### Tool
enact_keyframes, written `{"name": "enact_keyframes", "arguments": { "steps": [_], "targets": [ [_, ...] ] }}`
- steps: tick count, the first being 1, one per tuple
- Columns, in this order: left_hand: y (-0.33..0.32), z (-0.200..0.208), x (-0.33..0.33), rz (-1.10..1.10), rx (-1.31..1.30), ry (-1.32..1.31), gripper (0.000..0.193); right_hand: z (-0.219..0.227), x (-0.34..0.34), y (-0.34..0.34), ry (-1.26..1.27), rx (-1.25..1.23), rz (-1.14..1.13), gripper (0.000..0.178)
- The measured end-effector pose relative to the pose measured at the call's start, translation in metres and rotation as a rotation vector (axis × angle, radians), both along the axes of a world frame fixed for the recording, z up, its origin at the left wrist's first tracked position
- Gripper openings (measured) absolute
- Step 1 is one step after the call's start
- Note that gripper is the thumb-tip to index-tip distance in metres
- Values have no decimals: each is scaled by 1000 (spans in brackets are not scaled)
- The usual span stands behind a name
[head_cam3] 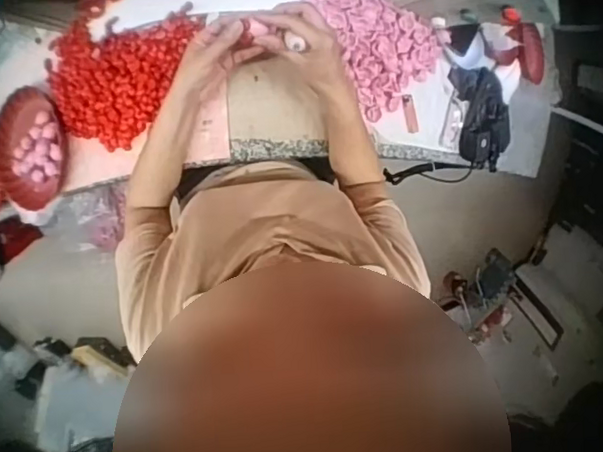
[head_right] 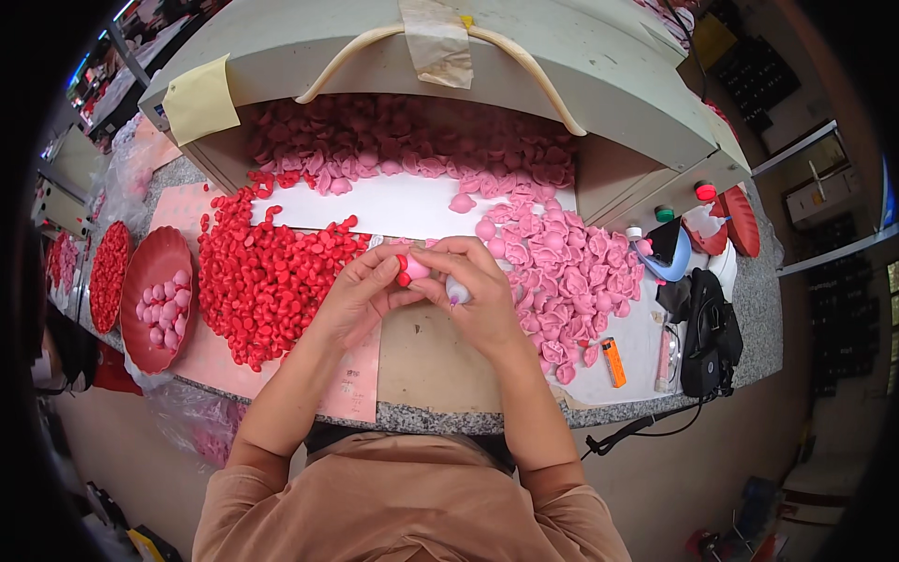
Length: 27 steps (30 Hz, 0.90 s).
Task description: Sorting and handling small red and pink toy parts at a workbench.
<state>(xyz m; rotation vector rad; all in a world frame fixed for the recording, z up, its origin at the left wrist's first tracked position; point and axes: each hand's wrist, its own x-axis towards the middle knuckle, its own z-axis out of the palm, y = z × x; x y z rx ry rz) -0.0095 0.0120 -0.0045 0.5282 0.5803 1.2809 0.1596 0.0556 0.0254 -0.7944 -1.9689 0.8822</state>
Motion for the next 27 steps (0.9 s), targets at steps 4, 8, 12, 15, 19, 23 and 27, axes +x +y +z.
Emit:
{"name": "enact_keyframes", "arguments": {
  "steps": [4,8,12,15,19,23,27],
  "targets": [
    [-1,3,4,45,26,90,30,1,0,0,13,27,11,39],
    [0,4,2,92,73,289,33,1,-1,1,60,-268,-1,44],
    [-1,8,3,120,173,292,30,4,2,3,227,-511,72,41],
    [-3,10,6,145,308,316,30,3,5,-1,137,-372,37,39],
    [-3,1,3,206,413,337,30,3,5,-3,142,-257,103,39],
    [-2,0,0,199,451,367,28,5,3,-3,136,-155,116,38],
    [-4,-5,-1,220,452,371,27,4,1,-2,106,-49,106,38]
  ]
}}
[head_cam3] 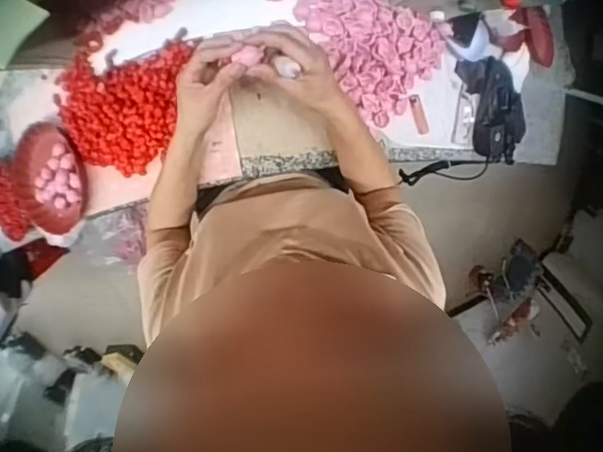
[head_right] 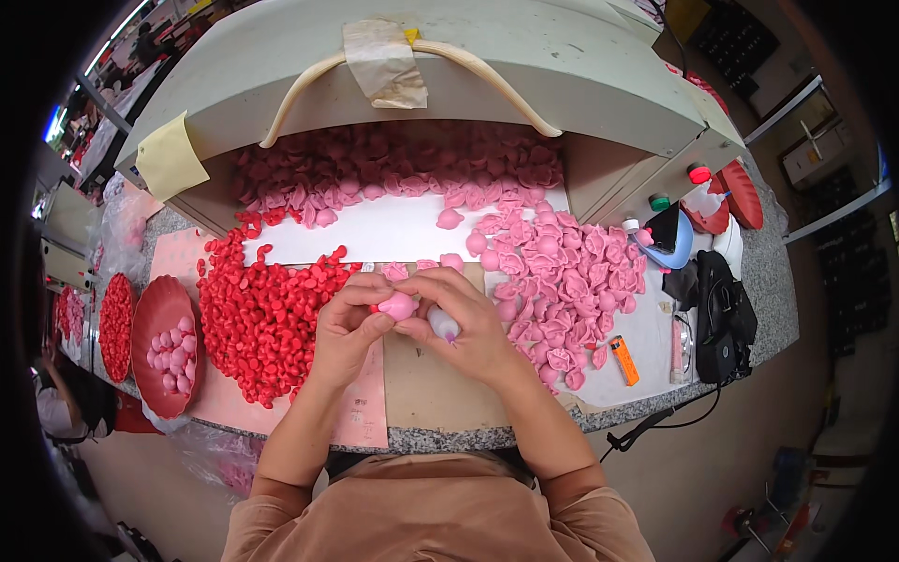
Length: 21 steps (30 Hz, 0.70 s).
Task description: Sorting and handling small red and pink toy parts at a workbench.
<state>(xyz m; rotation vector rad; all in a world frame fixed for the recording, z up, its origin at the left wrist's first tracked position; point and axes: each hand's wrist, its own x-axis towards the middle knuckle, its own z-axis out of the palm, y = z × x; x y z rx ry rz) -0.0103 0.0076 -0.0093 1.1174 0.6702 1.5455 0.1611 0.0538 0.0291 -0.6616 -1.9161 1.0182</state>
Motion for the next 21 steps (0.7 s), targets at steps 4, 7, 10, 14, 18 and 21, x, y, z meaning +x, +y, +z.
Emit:
{"name": "enact_keyframes", "arguments": {
  "steps": [4,7,10,14,18,21],
  "targets": [
    [0,1,2,8,21,7,26,3,0,-3,-14,26,-22,38],
    [1,3,2,14,22,33,27,3,0,-2,-11,43,-39,37],
    [0,14,4,59,-2,135,30,1,2,3,-2,85,-29,37],
    [0,8,-2,2,-26,64,39,2,5,3,49,-61,11,38],
    [-4,3,1,35,-146,-70,41,-7,-2,-1,153,-98,20,37],
    [-3,6,1,122,-17,94,39,-5,-5,-4,209,-156,36,34]
  ]
}}
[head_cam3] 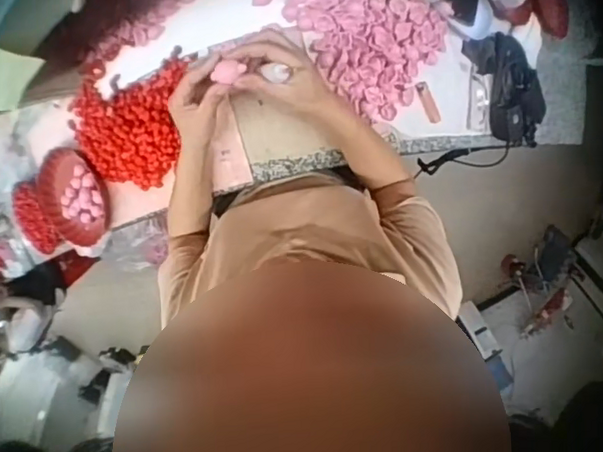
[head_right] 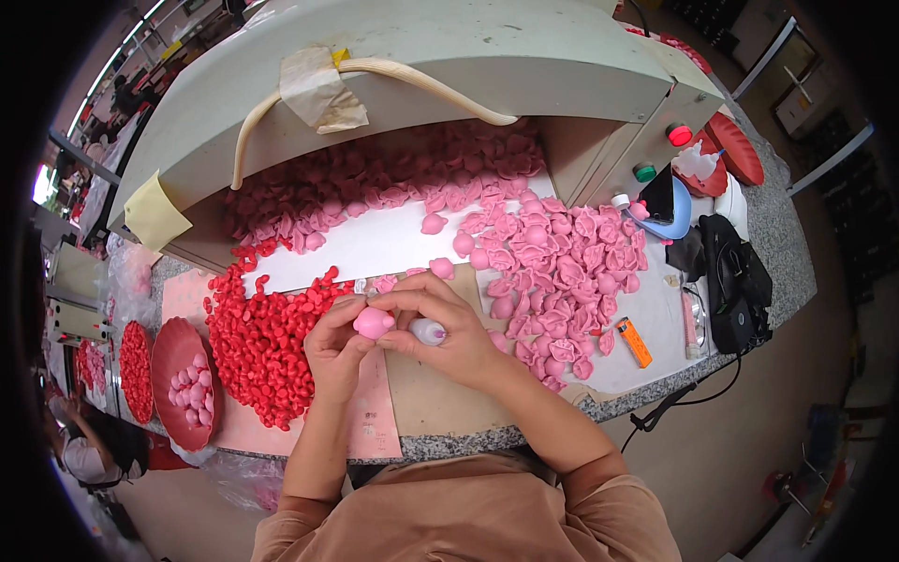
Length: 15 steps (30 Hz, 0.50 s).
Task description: Sorting and handling small red and pink toy parts at a workbench.
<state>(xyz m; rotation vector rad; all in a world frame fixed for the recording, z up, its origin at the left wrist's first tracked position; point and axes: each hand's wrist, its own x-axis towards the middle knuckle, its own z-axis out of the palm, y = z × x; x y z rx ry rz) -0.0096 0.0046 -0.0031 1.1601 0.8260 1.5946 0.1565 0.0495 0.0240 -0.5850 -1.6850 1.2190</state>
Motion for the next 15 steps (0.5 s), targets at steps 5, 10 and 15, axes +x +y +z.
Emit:
{"name": "enact_keyframes", "arguments": {
  "steps": [5,10,15],
  "targets": [
    [-2,0,3,135,137,199,34,-1,-1,-1,32,-28,30,34],
    [-1,1,5,169,181,231,32,2,0,-4,-17,-21,18,34],
    [-2,-1,3,185,207,252,32,-2,-2,-4,-38,-10,5,35]
  ]
}}
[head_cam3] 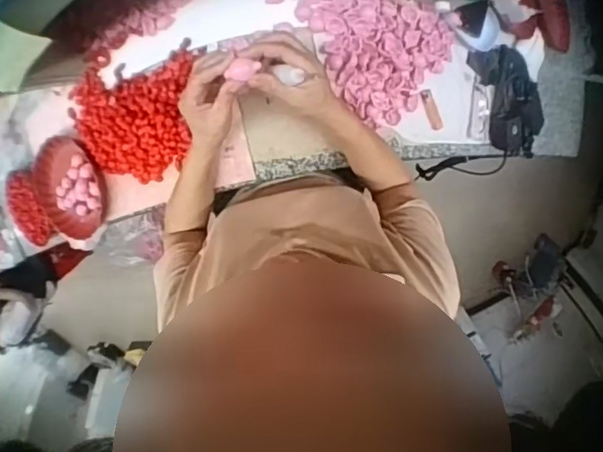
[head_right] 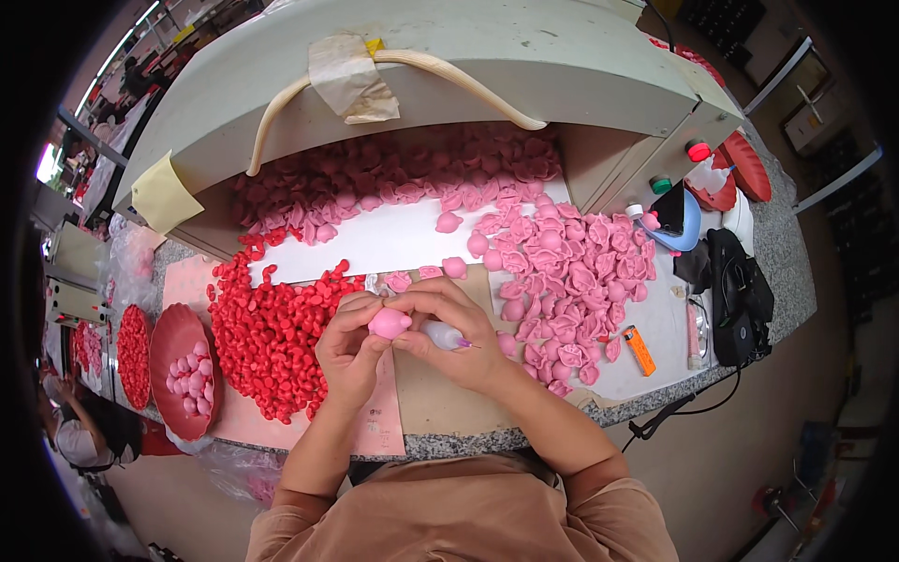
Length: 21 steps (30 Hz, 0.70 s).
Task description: Sorting and handling small red and pink toy parts at a workbench.
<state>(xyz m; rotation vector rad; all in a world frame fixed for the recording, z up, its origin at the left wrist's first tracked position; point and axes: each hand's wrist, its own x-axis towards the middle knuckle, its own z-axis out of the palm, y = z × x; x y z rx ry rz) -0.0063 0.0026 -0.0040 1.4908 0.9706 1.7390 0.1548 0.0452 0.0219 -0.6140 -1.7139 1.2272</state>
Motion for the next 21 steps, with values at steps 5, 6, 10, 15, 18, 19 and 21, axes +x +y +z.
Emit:
{"name": "enact_keyframes", "arguments": {
  "steps": [5,6,10,15,18,19,21],
  "targets": [
    [-1,2,-1,-16,10,11,32,-1,1,-1,9,20,0,34],
    [-1,2,-1,-18,8,14,32,0,0,-1,12,18,-2,34],
    [-3,5,2,-15,-62,-100,36,-3,-1,-3,192,-319,86,25],
    [2,8,-6,54,22,171,41,-4,1,1,231,-258,67,18],
    [4,11,-7,74,53,294,41,-5,2,4,255,-327,109,17],
    [5,12,-7,89,62,322,40,-6,1,4,253,-288,104,16],
    [5,13,-7,101,73,356,39,-7,0,4,257,-248,97,16]
  ]
}}
